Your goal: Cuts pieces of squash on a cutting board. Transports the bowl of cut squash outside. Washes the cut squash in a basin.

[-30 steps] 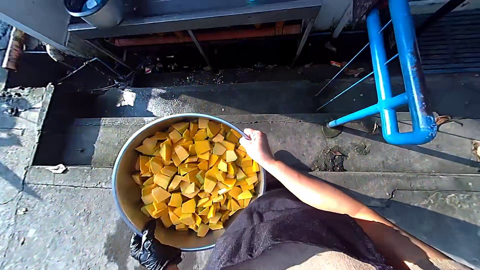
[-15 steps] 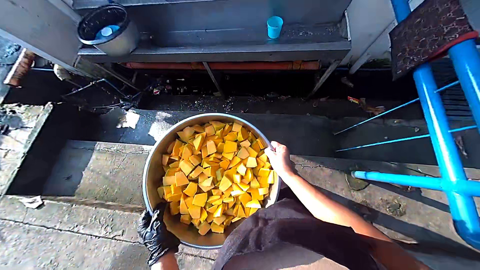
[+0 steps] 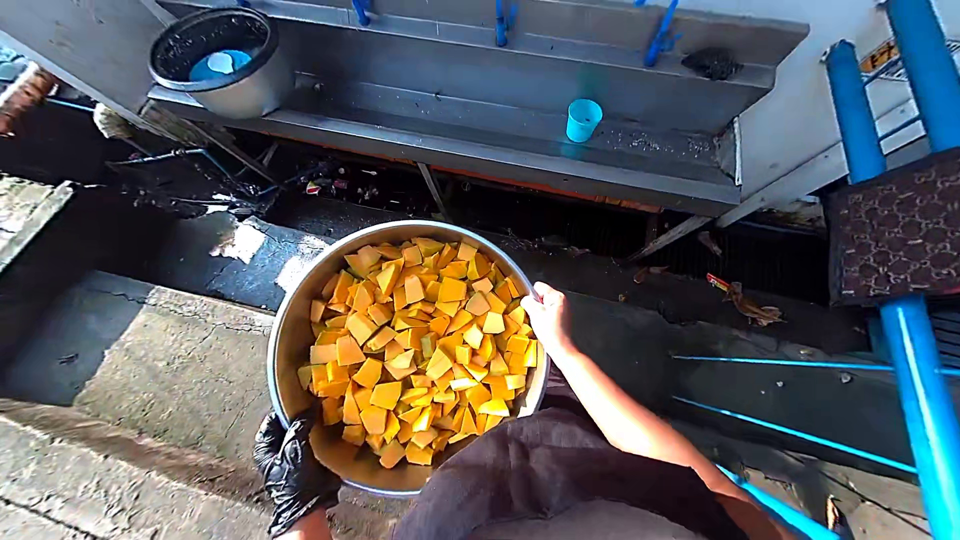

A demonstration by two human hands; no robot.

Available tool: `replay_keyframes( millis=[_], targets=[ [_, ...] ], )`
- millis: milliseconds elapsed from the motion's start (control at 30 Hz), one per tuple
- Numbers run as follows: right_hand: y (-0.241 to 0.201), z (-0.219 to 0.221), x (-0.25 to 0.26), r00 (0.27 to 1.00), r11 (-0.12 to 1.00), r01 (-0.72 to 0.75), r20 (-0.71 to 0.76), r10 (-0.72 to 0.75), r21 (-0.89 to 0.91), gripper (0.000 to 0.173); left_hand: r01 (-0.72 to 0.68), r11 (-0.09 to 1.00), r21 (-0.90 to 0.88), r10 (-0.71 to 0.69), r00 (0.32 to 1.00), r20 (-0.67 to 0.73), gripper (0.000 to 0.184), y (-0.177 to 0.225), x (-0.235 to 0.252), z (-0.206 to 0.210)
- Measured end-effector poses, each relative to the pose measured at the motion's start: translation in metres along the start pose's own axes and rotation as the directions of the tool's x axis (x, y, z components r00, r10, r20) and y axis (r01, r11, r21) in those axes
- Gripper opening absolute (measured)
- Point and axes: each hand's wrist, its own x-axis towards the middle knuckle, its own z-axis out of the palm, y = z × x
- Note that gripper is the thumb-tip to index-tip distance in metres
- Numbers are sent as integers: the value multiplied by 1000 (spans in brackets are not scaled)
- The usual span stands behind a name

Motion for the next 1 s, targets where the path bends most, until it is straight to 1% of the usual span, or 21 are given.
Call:
replay_keyframes(
  millis=[67, 133, 200, 267, 333, 367, 433, 533, 633, 700, 833, 933, 1000],
  targets=[
    [6, 13, 42, 997, 999, 31, -66, -29, 26, 28, 1, 1000, -12, 0, 999, 54, 46, -18, 39, 35],
    [20, 29, 84, 992, 999, 37, -121, -36, 7, 26, -5, 1000, -28, 8, 995, 103, 50, -40, 85, 75],
    [39, 54, 134, 982, 999, 48, -184, -48, -4, 19, -38, 999, -18, 40, 991, 126, 47, -66, 143, 121],
    [71, 92, 189, 961, 996, 88, -264, -83, 4, 18, -55, 998, 43, 49, 989, 139, 40, -99, 205, 173],
    [92, 128, 248, 949, 996, 82, -307, -65, 43, 16, -75, 994, 85, 60, 984, 167, 35, -128, 268, 222],
    [98, 134, 271, 949, 997, 57, -313, -39, 50, 15, -58, 994, 88, 41, 982, 186, 33, -137, 285, 243],
    [104, 133, 300, 947, 998, -19, -318, 39, 67, 16, -24, 998, 63, 8, 971, 238, 24, -149, 307, 272],
    [93, 122, 344, 929, 993, -66, -358, 97, 98, 22, 15, 999, 52, -31, 946, 323, 18, -137, 339, 327],
    [91, 111, 390, 902, 981, -104, -400, 162, 162, 27, 16, 1000, 15, -20, 924, 383, 15, -133, 363, 386],
    [88, 98, 436, 889, 979, -89, -428, 162, 184, 32, 22, 1000, -7, -18, 924, 382, 16, -134, 379, 435],
    [78, 74, 516, 879, 979, -99, -445, 171, 180, 30, 47, 998, -48, -24, 919, 394, 12, -129, 412, 520],
    [64, 57, 575, 870, 988, -91, -473, 140, 125, 29, -1, 999, -35, 16, 902, 432, 16, -125, 440, 579],
    [56, 53, 615, 871, 993, -89, -477, 116, 79, 35, -24, 1000, 7, 19, 899, 437, 20, -127, 462, 616]
  ],
)
